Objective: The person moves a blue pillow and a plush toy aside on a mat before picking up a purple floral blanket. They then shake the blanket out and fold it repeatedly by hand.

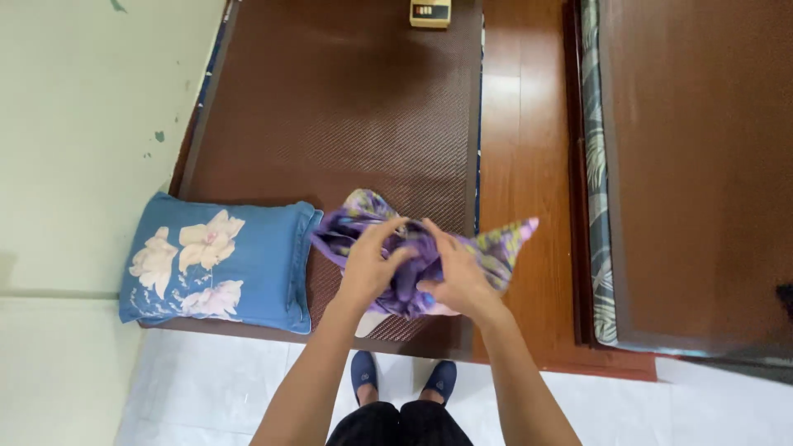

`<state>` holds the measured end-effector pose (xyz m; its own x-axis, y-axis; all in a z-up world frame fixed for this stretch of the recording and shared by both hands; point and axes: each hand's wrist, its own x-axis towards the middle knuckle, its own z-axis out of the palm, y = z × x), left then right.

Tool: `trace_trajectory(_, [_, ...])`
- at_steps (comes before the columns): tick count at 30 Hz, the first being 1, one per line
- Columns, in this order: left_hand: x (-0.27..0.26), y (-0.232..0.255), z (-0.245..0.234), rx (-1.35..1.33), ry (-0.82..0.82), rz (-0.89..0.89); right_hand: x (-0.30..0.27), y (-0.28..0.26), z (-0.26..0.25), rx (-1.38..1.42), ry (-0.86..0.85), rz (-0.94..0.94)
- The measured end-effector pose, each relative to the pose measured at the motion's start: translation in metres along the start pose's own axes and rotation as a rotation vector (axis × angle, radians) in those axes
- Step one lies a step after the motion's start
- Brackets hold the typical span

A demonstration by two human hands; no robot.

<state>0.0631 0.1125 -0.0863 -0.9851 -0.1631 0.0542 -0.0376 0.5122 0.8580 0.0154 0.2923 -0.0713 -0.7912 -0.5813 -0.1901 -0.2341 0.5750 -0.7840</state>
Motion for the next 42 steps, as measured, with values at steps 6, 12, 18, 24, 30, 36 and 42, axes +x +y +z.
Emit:
trace_trajectory(6, [0.008,0.011,0.0,-0.153,0.215,0.052,0.009,-0.015,-0.003,0.045,0.046,-0.224])
trace_trajectory(12, [0.022,0.059,-0.027,-0.246,0.309,-0.019,0.014,-0.029,0.009,0.082,0.081,-0.217])
trace_trajectory(18, [0.034,0.077,-0.015,-0.305,0.38,0.031,0.015,-0.023,0.015,0.179,0.247,-0.154])
trace_trajectory(24, [0.043,0.087,0.008,-0.342,0.312,0.035,0.013,-0.019,-0.001,-0.04,0.342,-0.077])
trace_trajectory(30, [0.045,0.083,0.003,-0.281,0.075,0.394,0.001,0.008,-0.04,0.07,0.596,0.011])
trace_trajectory(36, [0.035,0.056,0.026,-0.314,-0.122,0.364,-0.016,-0.03,-0.085,0.157,0.674,0.084])
trace_trajectory(42, [0.038,0.072,0.042,-0.252,-0.025,0.351,-0.014,-0.028,-0.096,0.074,0.724,0.102])
